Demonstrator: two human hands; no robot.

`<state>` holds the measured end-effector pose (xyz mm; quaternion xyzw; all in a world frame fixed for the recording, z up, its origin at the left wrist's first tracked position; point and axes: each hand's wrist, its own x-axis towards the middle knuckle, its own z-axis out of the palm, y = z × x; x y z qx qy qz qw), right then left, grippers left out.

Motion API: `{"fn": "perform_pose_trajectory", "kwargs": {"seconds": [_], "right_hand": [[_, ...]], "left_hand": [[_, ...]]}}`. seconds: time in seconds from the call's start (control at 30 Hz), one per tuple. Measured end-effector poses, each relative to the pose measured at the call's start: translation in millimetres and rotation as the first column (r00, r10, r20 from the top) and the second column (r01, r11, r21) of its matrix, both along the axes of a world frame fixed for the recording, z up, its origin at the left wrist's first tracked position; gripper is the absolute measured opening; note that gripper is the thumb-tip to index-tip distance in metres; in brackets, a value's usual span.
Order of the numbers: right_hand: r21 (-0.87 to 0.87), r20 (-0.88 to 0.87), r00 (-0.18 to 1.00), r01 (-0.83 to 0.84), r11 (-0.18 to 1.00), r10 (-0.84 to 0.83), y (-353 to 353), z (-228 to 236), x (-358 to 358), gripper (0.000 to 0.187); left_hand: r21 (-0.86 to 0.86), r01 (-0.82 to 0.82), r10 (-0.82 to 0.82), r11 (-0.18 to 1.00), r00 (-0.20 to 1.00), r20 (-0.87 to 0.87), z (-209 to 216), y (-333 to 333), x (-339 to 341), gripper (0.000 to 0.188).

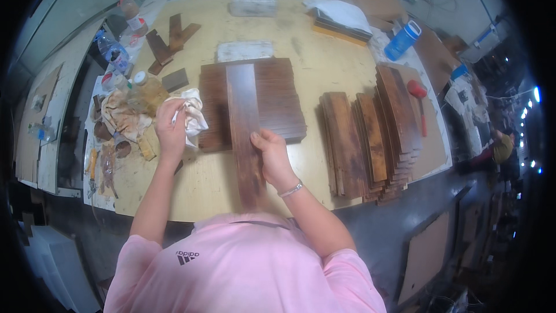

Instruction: The person applies a liquid finish to wooden slats using a small foam applicator and wipes them with a cloth. The person handles the slats one at a time, coating all sides before placing them into a stack on the workbench.

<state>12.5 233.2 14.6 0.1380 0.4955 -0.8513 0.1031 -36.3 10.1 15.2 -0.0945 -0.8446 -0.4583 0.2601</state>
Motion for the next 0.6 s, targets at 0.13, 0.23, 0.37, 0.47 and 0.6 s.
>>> {"fn": "perform_pose_trajectory", "kwargs": {"seconds": [0.13, 0.23, 0.37, 0.47, 0.6], "right_hand": [[-0.106, -0.007, 0.994, 0.103, 0.989, -0.105, 7.2, -14.4, -13.0, 0.007], [0.037, -0.109, 0.96, 0.262, 0.964, -0.257, 16.6, -2.5, -18.6, 0.006], [-0.053, -0.114, 0.938, 0.324, 0.945, -0.328, 27.2, 4.5, -24.4, 0.012], [-0.062, -0.132, 0.934, 0.326, 0.943, -0.332, 27.5, -8.4, -28.7, 0.015], [-0.108, -0.103, 0.949, 0.286, 0.952, -0.297, 19.2, -8.3, -24.8, 0.016]], "left_hand": [[-0.292, 0.584, -0.633, 0.757, 0.767, -0.105, -12.5, 43.4, 43.2, 0.026], [-0.267, 0.657, -0.662, 0.705, 0.744, 0.084, -32.2, 30.1, 92.0, 0.023], [-0.081, 0.336, -0.311, 0.938, 0.924, 0.224, -66.3, -18.0, 89.2, 0.018], [-0.32, 0.136, -0.14, 0.938, 0.99, 0.01, -29.7, -6.3, 64.1, 0.019], [-0.304, 0.193, -0.19, 0.933, 0.981, 0.041, -6.5, 16.5, 65.8, 0.041]]}}
